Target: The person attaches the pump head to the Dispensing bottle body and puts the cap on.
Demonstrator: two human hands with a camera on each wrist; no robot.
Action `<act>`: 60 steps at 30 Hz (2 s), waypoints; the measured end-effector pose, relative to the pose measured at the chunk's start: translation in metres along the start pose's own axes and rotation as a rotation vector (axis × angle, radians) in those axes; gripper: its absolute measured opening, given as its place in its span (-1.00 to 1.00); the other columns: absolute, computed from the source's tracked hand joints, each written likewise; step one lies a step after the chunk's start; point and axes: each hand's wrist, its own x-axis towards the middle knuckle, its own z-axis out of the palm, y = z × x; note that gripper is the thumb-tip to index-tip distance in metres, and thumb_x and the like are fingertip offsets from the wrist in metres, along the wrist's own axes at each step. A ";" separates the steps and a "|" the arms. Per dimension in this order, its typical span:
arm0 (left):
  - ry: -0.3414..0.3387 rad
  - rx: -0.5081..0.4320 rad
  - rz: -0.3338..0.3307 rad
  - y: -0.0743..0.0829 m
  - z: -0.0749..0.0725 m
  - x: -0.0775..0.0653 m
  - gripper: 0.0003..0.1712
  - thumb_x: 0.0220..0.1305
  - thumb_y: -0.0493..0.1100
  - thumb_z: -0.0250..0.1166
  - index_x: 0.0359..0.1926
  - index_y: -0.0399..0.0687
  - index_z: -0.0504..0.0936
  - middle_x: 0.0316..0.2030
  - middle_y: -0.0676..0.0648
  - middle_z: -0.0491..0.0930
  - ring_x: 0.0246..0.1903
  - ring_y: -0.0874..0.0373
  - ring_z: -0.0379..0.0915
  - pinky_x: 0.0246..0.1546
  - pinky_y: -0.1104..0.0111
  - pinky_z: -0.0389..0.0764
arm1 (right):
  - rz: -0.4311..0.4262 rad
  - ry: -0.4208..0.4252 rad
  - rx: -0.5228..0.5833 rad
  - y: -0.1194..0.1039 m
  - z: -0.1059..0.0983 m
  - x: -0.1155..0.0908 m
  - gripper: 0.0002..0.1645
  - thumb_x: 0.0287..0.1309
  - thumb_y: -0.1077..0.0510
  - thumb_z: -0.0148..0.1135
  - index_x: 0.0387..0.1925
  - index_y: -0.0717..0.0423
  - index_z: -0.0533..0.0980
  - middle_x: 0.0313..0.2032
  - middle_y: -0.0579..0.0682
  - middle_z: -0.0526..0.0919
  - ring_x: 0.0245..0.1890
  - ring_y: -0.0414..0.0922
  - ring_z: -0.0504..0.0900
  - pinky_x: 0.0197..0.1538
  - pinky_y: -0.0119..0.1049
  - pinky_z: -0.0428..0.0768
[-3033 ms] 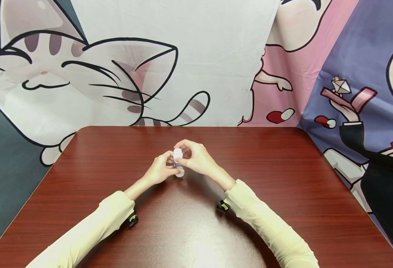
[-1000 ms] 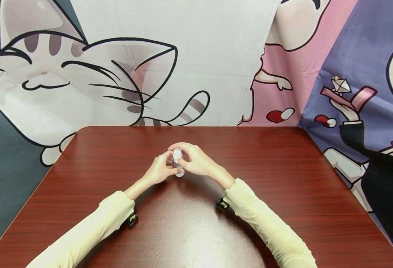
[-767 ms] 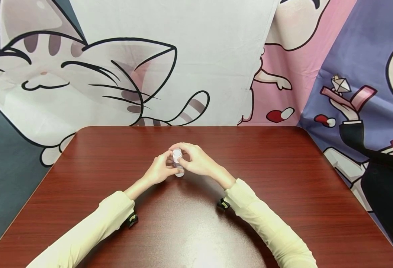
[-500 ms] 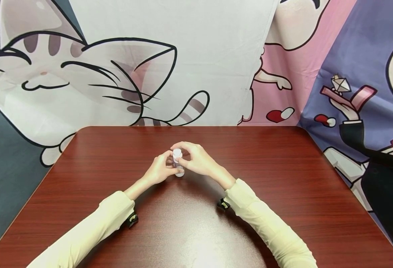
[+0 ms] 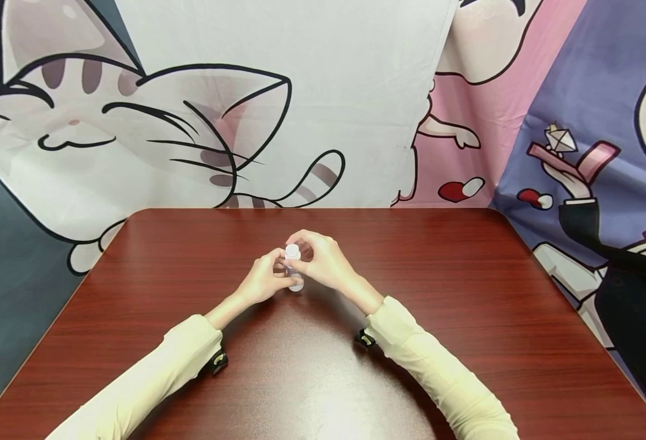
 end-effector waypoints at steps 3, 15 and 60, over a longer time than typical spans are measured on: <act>0.008 0.008 0.001 -0.001 0.000 0.000 -0.48 -0.06 -0.29 0.52 -0.06 -0.28 0.51 -0.14 -0.21 0.64 -0.12 -0.01 0.63 -0.09 0.31 0.70 | 0.007 0.027 -0.014 -0.001 0.001 0.000 -0.60 -0.04 0.18 0.48 -0.13 0.17 0.55 -0.43 -0.03 0.67 -0.45 -0.22 0.63 -0.33 -0.40 0.70; 0.006 0.011 0.001 0.000 0.000 0.000 -0.51 -0.05 -0.27 0.52 -0.09 -0.26 0.50 -0.15 -0.18 0.65 -0.09 -0.01 0.64 -0.09 0.33 0.70 | 0.050 0.075 -0.106 -0.005 0.005 0.002 -0.55 -0.11 0.06 0.53 -0.16 0.12 0.57 -0.38 -0.07 0.64 -0.41 -0.21 0.60 -0.33 -0.31 0.69; 0.042 0.060 0.023 0.000 -0.002 -0.005 -0.44 -0.05 -0.28 0.52 -0.03 -0.34 0.48 -0.10 -0.26 0.64 -0.09 -0.07 0.62 -0.10 0.29 0.71 | -0.053 -0.222 0.110 -0.006 -0.011 0.001 -0.51 0.17 0.38 0.17 0.16 0.12 0.47 0.11 0.04 0.59 0.09 -0.07 0.61 0.21 -0.06 0.55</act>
